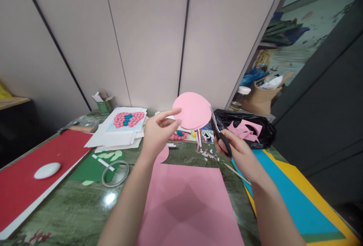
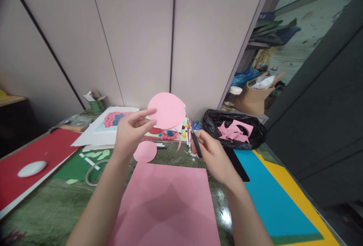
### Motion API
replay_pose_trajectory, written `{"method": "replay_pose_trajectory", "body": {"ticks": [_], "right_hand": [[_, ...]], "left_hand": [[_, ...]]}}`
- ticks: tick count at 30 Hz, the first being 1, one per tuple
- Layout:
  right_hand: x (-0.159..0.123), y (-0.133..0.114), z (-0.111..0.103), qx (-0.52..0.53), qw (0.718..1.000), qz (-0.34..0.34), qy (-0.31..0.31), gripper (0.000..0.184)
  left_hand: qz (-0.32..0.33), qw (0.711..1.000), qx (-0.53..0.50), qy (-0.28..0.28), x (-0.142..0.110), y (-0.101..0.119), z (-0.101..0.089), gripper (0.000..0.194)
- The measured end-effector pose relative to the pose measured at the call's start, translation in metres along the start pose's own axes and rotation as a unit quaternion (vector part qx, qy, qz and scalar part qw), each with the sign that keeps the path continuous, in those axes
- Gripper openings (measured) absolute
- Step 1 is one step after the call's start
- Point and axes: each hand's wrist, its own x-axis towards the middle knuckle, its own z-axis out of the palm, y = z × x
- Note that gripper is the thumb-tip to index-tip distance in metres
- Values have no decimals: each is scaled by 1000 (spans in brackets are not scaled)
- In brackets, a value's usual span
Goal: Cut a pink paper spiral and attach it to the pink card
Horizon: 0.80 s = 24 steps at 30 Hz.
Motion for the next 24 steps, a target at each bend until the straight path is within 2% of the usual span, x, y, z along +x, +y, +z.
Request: {"method": "replay_pose_trajectory", "body": {"ticks": [10,24], "right_hand": [[1,1,1,15,1000,-11,6,19],[1,1,2,5,1000,-12,9,19]], "left_hand": [[-25,999,-24,-14,-1,3,1,35],[-19,1000,-22,-6,-1,2,1,33]]}}
